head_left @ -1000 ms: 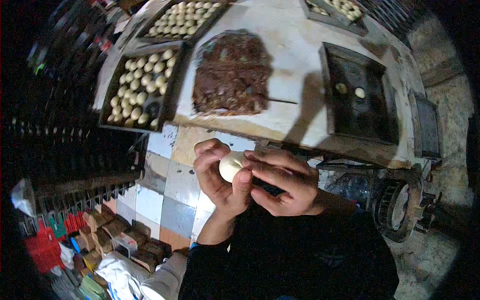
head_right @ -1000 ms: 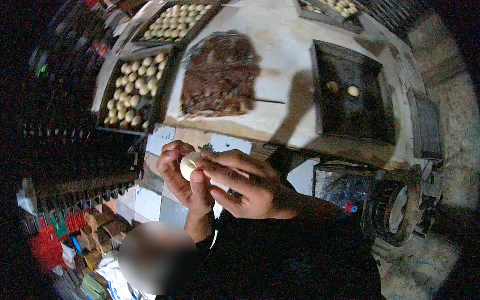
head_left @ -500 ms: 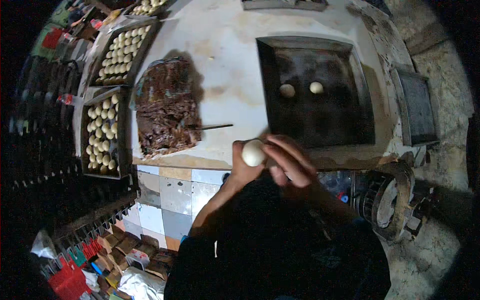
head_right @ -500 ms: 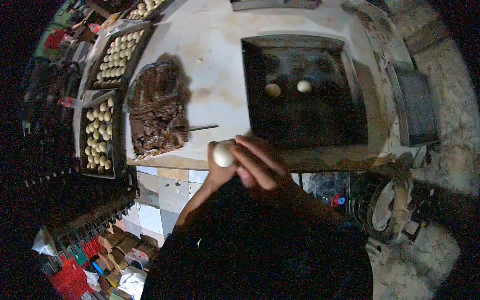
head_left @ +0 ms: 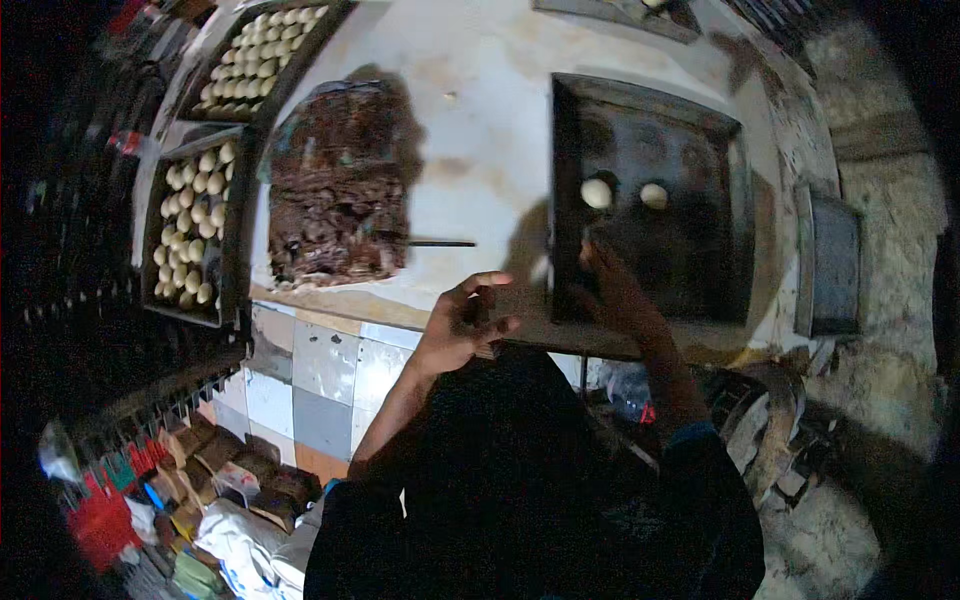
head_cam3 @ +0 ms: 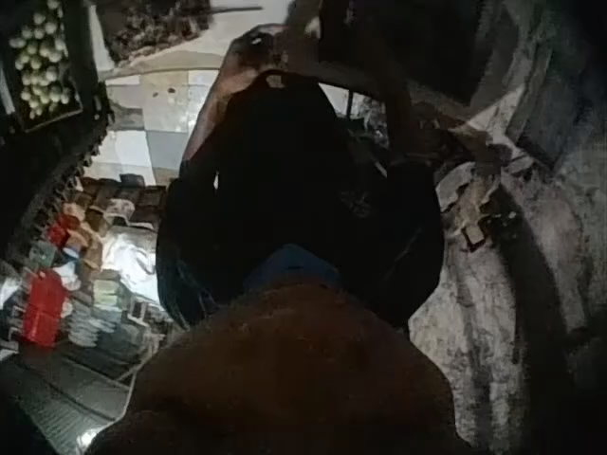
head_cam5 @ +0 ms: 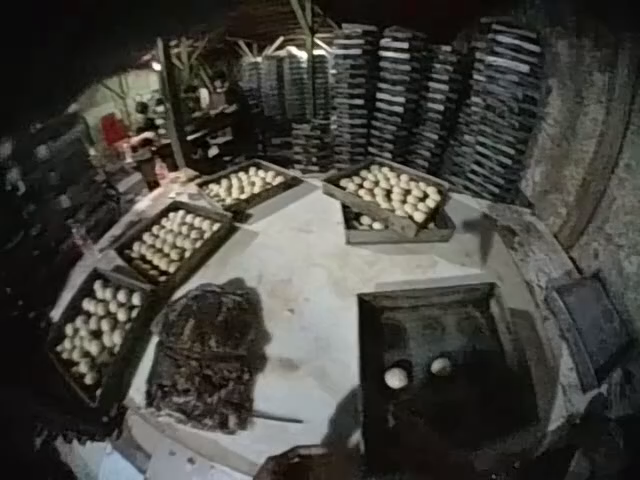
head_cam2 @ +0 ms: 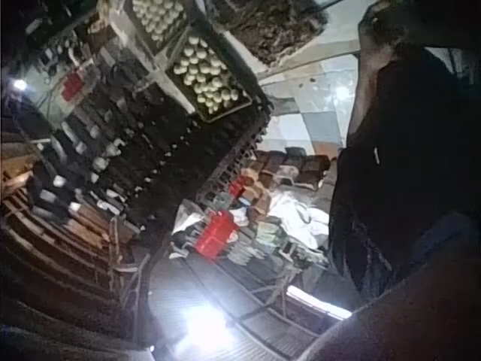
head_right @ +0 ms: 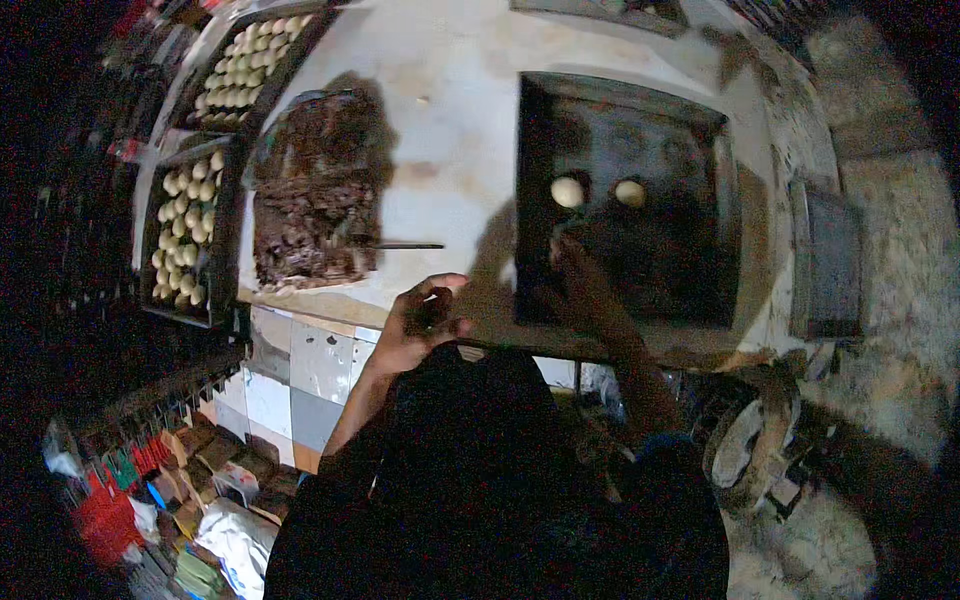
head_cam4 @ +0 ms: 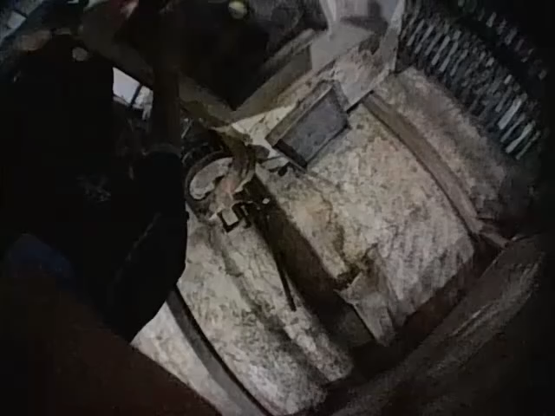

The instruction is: Preparing and portioning bread dough and filling it with chocolate at a bakery station.

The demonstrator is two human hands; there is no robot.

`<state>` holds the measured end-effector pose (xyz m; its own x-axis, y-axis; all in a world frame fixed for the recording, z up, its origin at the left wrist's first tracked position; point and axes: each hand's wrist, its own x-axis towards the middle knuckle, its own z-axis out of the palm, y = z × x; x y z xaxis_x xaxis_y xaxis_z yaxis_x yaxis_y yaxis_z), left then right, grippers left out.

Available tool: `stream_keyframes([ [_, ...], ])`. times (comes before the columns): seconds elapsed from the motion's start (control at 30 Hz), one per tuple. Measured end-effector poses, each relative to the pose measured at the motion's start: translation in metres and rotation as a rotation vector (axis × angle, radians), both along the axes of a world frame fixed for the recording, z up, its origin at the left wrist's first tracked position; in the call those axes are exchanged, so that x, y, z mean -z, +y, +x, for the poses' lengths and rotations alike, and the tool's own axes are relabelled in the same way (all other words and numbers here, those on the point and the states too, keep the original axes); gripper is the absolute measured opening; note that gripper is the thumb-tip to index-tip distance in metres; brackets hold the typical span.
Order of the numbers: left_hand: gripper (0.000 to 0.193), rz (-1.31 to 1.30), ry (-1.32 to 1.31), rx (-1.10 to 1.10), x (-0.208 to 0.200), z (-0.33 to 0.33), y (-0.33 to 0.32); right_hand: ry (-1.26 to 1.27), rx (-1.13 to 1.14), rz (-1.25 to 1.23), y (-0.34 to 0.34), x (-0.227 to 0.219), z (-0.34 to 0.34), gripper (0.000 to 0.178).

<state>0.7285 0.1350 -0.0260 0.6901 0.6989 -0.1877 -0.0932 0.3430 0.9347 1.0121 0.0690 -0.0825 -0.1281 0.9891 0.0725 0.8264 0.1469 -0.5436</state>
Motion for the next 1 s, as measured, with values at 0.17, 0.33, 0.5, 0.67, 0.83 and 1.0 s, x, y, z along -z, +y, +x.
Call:
stream_keyframes([
  [0.17, 0.037, 0.078, 0.151, -0.242, 0.006, -0.086, 0.007, 0.149, 0.132, -0.382, -0.002, -0.019, -0.026, 0.057],
  [0.33, 0.02, 0.273, 0.408, -0.632, 0.029, -0.227, 0.041, 0.103, 0.098, -0.052, -0.01, -0.007, -0.043, 0.047],
  [0.5, 0.035, 0.787, 1.609, -0.764, 0.004, -0.411, 0.097, -0.03, 0.283, 0.338, 0.038, -0.037, -0.103, 0.036],
  [0.67, 0.06, 0.788, 1.854, -0.364, 0.044, -0.461, 0.132, -0.166, 0.191, 0.3, 0.069, -0.109, -0.24, 0.027],
  [0.83, 0.041, 0.701, 1.613, -0.571, 0.01, -0.44, 0.113, 0.096, 0.121, 0.294, 0.074, -0.11, -0.271, 0.021],
  [1.0, 0.041, 0.694, 0.75, -0.895, -0.033, -0.32, 0.065, 0.503, 0.005, -0.053, 0.07, -0.099, -0.302, 0.023],
])
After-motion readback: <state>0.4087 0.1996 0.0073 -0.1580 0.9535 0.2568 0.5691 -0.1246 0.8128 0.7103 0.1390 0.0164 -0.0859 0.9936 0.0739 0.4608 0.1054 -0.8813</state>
